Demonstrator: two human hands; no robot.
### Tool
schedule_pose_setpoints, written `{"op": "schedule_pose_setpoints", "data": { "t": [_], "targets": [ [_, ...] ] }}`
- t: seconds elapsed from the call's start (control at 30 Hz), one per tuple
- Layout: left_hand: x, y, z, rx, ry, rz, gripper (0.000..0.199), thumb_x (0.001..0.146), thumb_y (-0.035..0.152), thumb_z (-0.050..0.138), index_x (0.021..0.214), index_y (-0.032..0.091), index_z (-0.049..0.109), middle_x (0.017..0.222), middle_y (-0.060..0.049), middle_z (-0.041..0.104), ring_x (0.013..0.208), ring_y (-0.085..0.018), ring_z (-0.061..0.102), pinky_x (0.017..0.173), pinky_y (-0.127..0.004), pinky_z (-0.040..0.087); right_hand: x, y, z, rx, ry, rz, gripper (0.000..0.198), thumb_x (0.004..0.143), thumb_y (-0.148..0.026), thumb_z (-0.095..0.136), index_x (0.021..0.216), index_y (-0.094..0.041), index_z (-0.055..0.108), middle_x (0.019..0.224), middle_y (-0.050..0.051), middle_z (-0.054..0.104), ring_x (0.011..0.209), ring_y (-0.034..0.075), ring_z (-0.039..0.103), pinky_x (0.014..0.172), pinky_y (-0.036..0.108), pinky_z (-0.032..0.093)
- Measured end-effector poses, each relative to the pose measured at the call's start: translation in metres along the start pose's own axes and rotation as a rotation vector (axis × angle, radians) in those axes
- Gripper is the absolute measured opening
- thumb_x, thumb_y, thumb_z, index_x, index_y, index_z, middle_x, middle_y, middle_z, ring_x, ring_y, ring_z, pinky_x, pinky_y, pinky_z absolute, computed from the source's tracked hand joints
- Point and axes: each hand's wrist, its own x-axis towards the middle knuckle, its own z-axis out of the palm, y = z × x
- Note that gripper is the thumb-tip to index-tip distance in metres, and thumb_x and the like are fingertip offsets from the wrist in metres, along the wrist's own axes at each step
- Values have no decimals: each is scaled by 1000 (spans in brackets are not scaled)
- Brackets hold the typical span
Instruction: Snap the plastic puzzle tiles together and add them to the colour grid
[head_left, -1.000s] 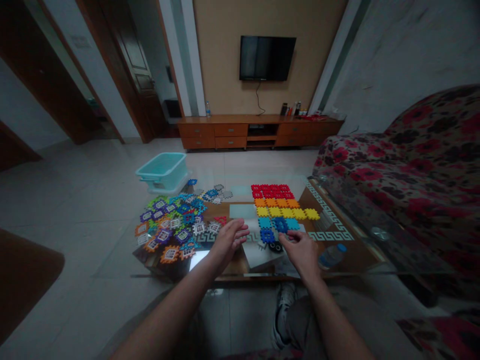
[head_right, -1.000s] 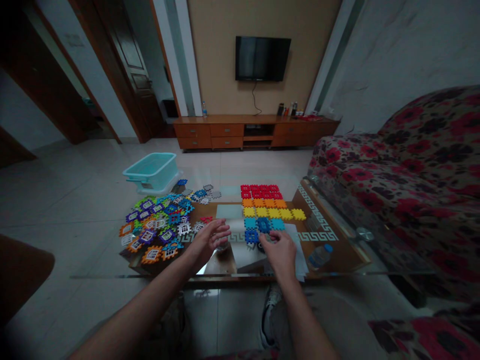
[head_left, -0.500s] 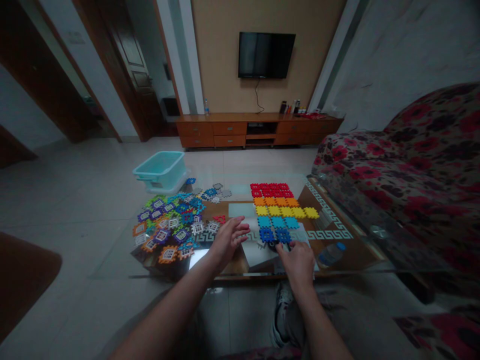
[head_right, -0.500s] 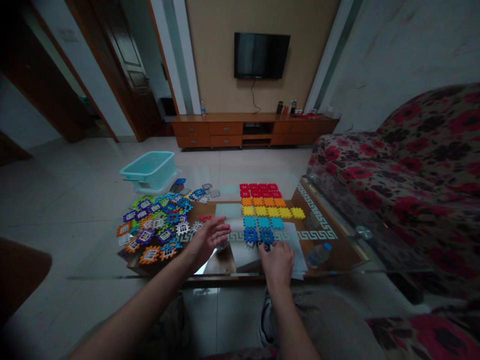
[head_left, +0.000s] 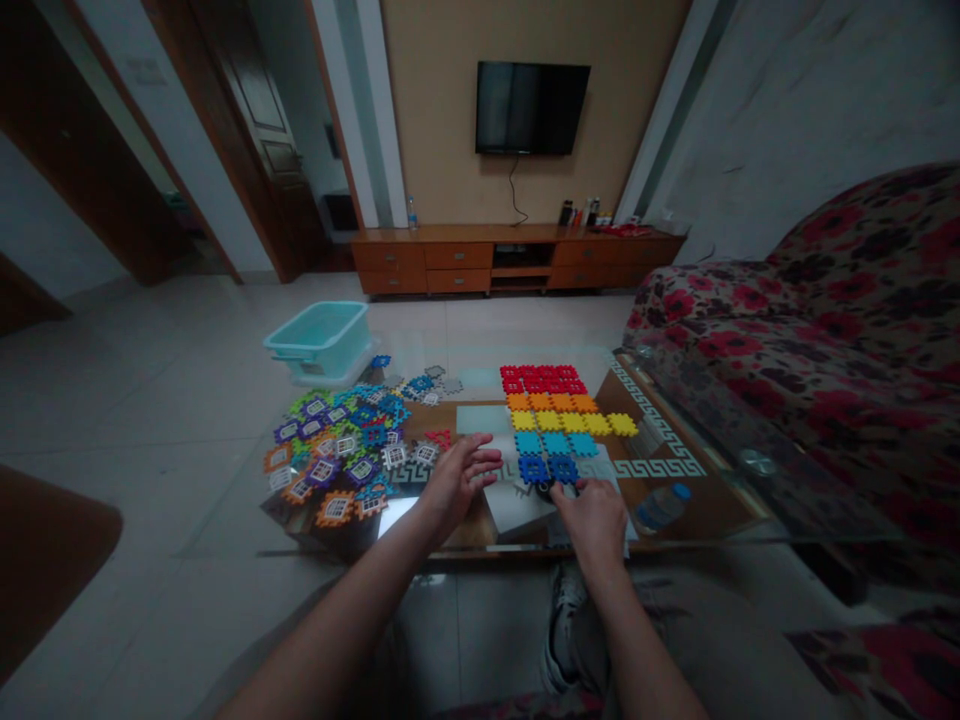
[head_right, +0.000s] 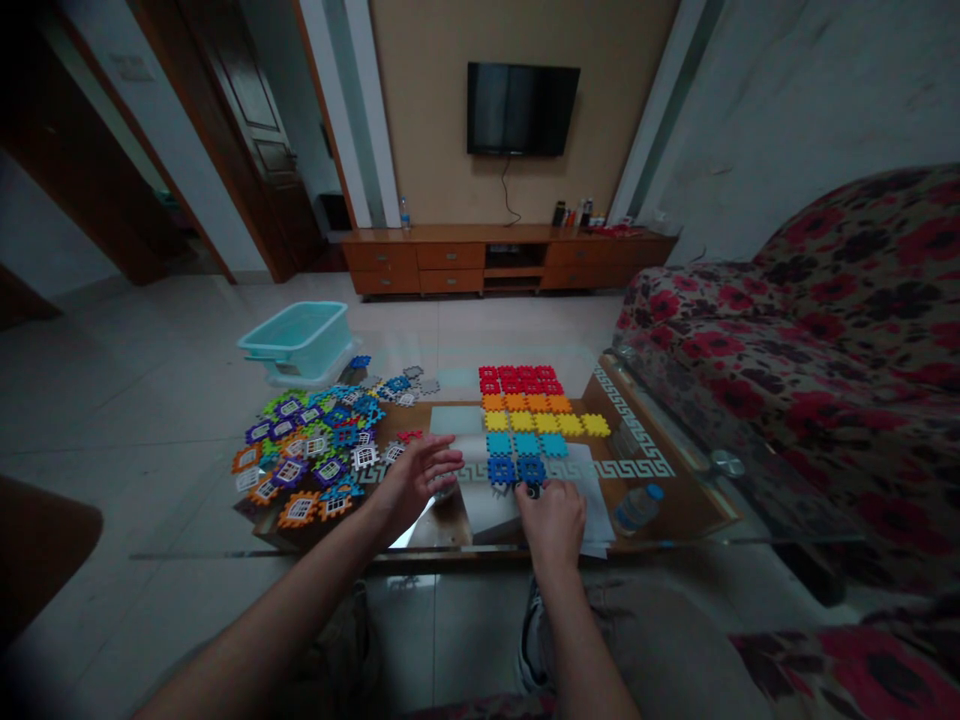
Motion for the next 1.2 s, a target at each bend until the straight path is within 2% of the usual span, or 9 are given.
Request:
{"op": "schedule_pose_setpoints", "data": {
  "t": [0.63, 1.2],
  "targets": [
    [1, -3, -3, 42, -107, -51, 48, 77, 45, 68, 112, 12, 64, 97, -12, 69, 87, -20, 64, 74, -29, 48, 0, 0, -1, -8, -16, -6, 36, 78, -42, 64, 86, -8, 73, 83, 17, 70, 80, 28, 64, 76, 34, 43],
    [-1, -2, -2, 46, -133, -93, 46, 80, 46, 64, 113, 14, 64, 97, -12, 69, 86, -19, 64, 73, -28, 48, 2, -2, -6, -11, -26, 14, 35, 77, -45, 64, 86, -11, 69, 81, 15, 67, 80, 28, 64, 73, 34, 43]
  ]
}}
